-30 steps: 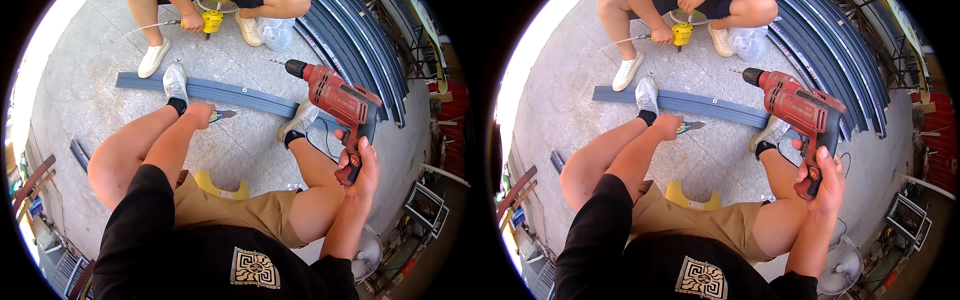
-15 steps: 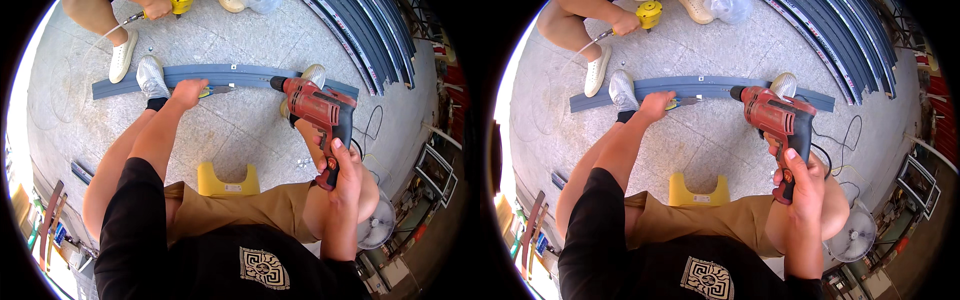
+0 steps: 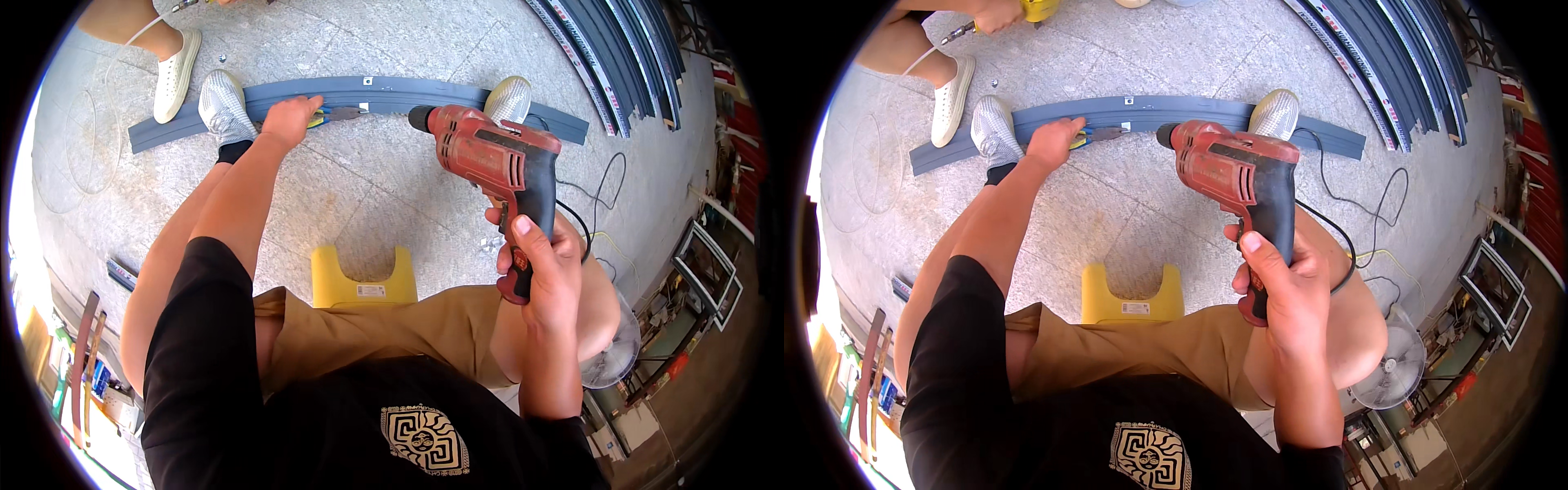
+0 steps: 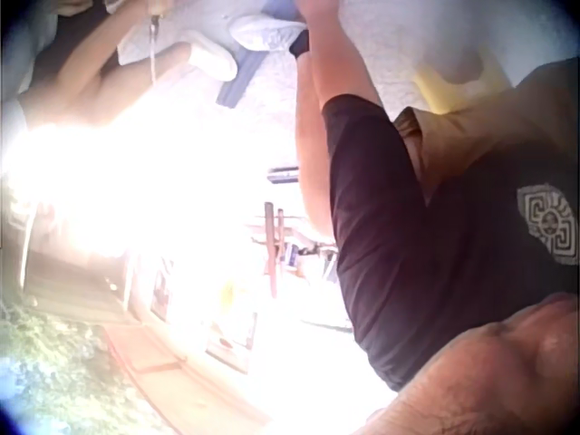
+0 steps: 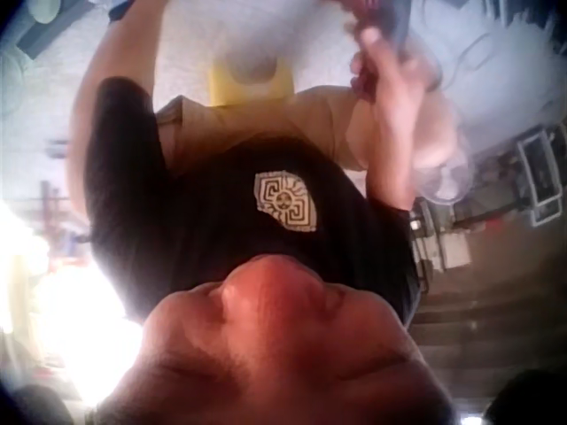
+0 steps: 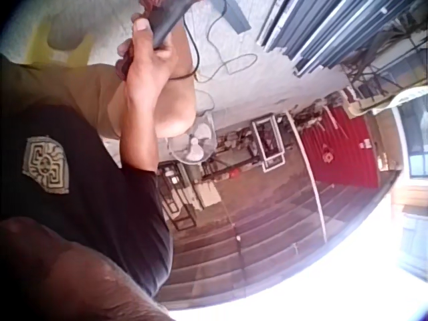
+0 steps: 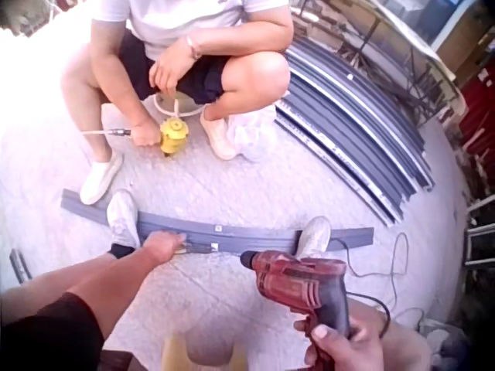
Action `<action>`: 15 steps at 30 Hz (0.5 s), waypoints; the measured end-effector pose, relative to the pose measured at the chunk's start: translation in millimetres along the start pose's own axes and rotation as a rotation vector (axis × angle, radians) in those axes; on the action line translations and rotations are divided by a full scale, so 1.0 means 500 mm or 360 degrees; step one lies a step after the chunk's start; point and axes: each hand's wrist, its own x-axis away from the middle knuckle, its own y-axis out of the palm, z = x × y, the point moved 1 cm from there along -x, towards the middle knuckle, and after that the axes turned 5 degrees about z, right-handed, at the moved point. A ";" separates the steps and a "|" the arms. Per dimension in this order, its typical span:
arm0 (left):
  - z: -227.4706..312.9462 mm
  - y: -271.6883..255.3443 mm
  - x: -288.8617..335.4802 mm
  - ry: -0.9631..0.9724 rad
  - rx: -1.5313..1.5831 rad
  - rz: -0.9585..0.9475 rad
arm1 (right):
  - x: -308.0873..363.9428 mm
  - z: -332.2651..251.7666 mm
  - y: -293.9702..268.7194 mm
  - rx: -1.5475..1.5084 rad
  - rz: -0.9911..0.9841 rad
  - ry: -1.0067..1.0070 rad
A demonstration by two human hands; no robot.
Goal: The person uses pliers to bend small metal tabs on a gray curved component and then uses a power drill to drive screws into the component while it is held in place.
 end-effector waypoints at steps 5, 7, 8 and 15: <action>0.006 0.007 -0.010 0.0005 0.0031 0.0046 | 0.000 0.004 0.002 -0.0022 0.0108 -0.0074; -0.004 0.007 -0.014 0.0026 0.0035 0.0036 | -0.005 0.006 -0.009 0.0010 0.0060 -0.0024; -0.008 0.007 -0.014 0.0036 0.0041 0.0031 | -0.005 0.008 -0.013 0.0049 0.0002 0.0023; -0.009 0.013 -0.014 0.0141 0.0041 0.0089 | -0.005 0.011 -0.009 -0.0066 0.0019 0.0030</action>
